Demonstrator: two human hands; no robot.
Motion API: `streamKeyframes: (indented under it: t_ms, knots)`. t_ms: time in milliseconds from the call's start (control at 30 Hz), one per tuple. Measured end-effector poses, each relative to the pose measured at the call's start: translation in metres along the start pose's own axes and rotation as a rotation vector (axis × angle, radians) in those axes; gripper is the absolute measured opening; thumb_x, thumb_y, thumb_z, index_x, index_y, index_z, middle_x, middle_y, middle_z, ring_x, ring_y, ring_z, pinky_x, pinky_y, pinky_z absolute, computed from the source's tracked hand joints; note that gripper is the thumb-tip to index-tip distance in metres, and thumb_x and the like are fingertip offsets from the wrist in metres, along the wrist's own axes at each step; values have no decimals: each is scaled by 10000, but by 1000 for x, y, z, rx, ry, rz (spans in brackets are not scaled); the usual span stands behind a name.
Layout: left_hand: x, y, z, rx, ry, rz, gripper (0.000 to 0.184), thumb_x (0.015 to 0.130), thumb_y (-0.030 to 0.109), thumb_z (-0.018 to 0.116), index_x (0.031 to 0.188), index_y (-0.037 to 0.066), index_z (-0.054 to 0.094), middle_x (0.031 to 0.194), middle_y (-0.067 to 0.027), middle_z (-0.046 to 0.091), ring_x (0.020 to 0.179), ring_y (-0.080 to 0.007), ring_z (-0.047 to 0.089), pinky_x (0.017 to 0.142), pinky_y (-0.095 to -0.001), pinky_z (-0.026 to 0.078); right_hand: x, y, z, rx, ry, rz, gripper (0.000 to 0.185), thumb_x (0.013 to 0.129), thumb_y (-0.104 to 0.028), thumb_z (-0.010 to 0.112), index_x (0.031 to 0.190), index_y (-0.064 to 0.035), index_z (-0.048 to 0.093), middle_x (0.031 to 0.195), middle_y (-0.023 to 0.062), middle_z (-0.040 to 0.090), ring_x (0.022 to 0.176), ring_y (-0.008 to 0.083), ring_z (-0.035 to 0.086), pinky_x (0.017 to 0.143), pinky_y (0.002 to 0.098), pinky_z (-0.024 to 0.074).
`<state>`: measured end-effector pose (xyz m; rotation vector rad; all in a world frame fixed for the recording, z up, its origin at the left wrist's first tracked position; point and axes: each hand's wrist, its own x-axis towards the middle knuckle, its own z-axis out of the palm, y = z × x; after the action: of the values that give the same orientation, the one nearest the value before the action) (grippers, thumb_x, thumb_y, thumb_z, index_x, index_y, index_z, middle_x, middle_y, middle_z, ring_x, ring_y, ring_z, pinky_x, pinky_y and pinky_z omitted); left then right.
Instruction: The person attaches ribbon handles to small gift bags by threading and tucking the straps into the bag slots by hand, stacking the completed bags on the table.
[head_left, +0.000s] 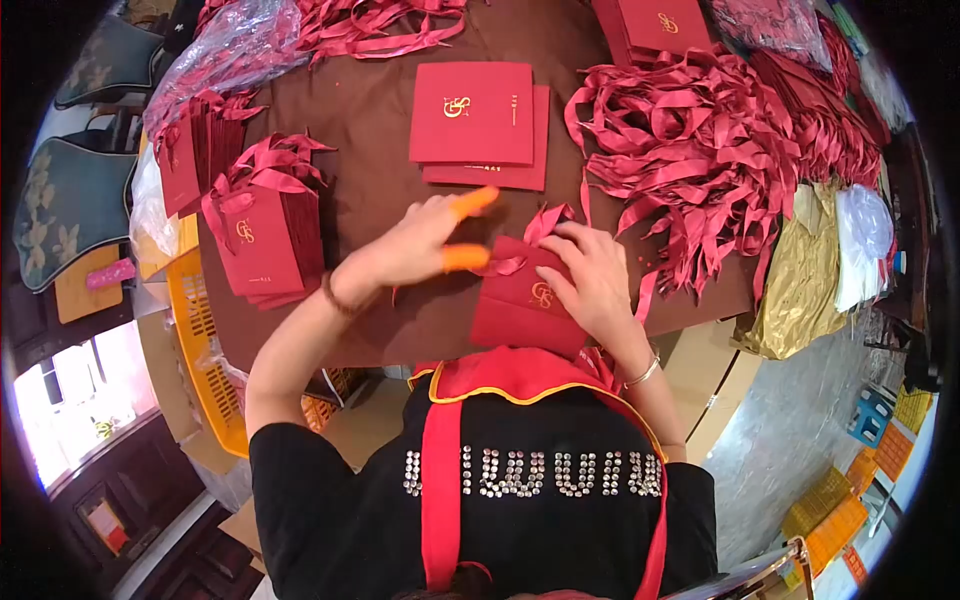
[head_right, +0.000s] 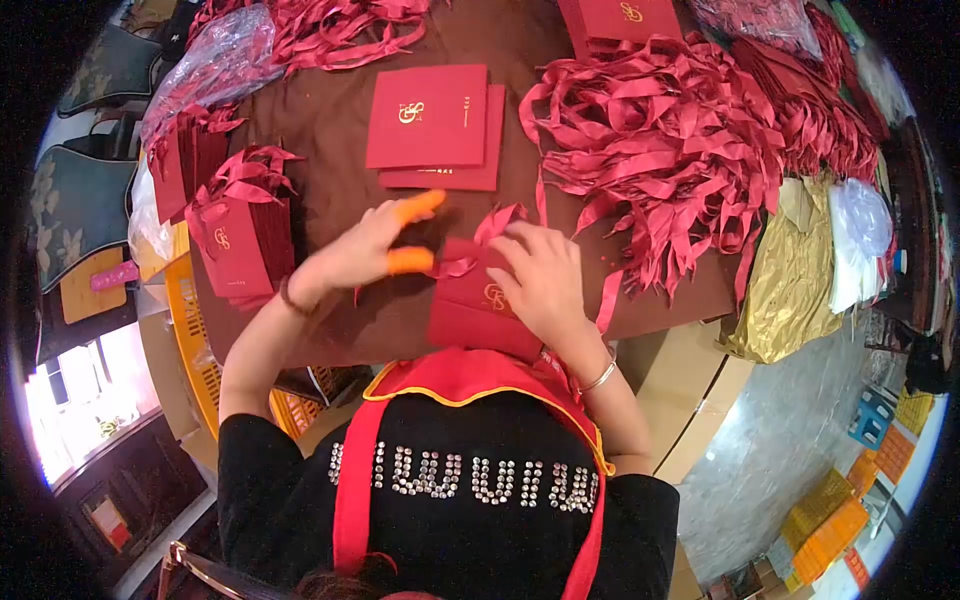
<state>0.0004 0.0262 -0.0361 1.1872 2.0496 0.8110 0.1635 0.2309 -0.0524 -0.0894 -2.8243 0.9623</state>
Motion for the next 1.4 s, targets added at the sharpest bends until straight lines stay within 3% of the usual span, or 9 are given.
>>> streamKeyframes:
  t_ms: [100, 500, 567, 833, 900, 1000, 1167, 1300, 1400]
  knots:
    - [-37, 1, 20, 623, 137, 48, 693, 720, 273, 725, 1326, 103, 434, 1362, -146, 356, 1207, -323, 378, 950, -463, 321, -10, 5, -3, -94, 70, -65, 380, 762, -246, 688, 1101, -98, 600, 1123, 89, 548, 1007, 279, 512, 827, 385, 390]
    - [-102, -28, 32, 373, 630, -200, 254, 810, 24, 607, 1045, 59, 515, 948, -94, 594, 867, -264, 568, 731, -317, 443, -7, -9, 5, -194, 41, -120, 407, 714, -215, 710, 1096, -123, 606, 1148, 77, 524, 1077, 279, 484, 900, 408, 348]
    - [-106, -16, 19, -667, 517, -502, 318, 843, 8, 571, 1144, 50, 478, 869, -49, 571, 725, -153, 549, 636, -261, 425, -4, -17, 5, -197, 48, -130, 408, 710, -209, 711, 1095, -125, 607, 1153, 75, 521, 1084, 280, 479, 908, 411, 342]
    - [-125, -12, -11, -1625, 251, -24, 699, 821, 134, 639, 1415, 80, 274, 664, -31, 439, 502, -134, 421, 477, -273, 325, -20, 0, -10, -280, 178, 35, 353, 753, -217, 698, 1081, -118, 615, 1107, 54, 548, 999, 252, 509, 823, 379, 378]
    - [-116, -6, -12, -1714, 138, 141, 736, 816, 122, 621, 1440, 92, 231, 869, -135, 566, 668, -204, 568, 569, -318, 452, -24, 4, -12, -247, 114, 120, 362, 758, -228, 697, 1088, -106, 614, 1095, 61, 556, 996, 257, 512, 818, 378, 384]
    - [-103, 16, -21, -1748, 227, 253, 761, 806, 45, 584, 1453, 81, 184, 1458, -263, 225, 1287, -346, 390, 990, -486, 416, -26, 4, -2, -237, 74, 119, 371, 764, -236, 693, 1096, -97, 609, 1087, 78, 559, 959, 268, 535, 769, 371, 418]
    - [-87, 23, -17, -1518, 509, 167, 677, 782, -97, 574, 1398, 32, 324, 1423, -201, 333, 1202, -280, 496, 941, -360, 460, -23, -4, 3, -64, 72, 97, 362, 766, -193, 694, 1094, -73, 599, 1091, 94, 547, 832, 261, 585, 694, 368, 478]
    - [-70, 8, -13, -1087, 615, -57, 283, 826, -16, 617, 1106, -4, 581, 1233, -148, 504, 960, -181, 578, 818, -282, 472, -19, -11, 0, 12, 87, 87, 310, 745, -129, 712, 1017, -46, 589, 1052, 105, 526, 716, 247, 589, 630, 344, 495]
    - [-50, 29, -11, -170, 882, 30, 158, 848, -7, 593, 1004, -16, 568, 885, -42, 615, 841, -149, 577, 792, -256, 450, -19, -7, -3, 174, 38, 168, 266, 728, -79, 720, 942, -21, 573, 1020, 90, 516, 669, 186, 588, 602, 302, 483]
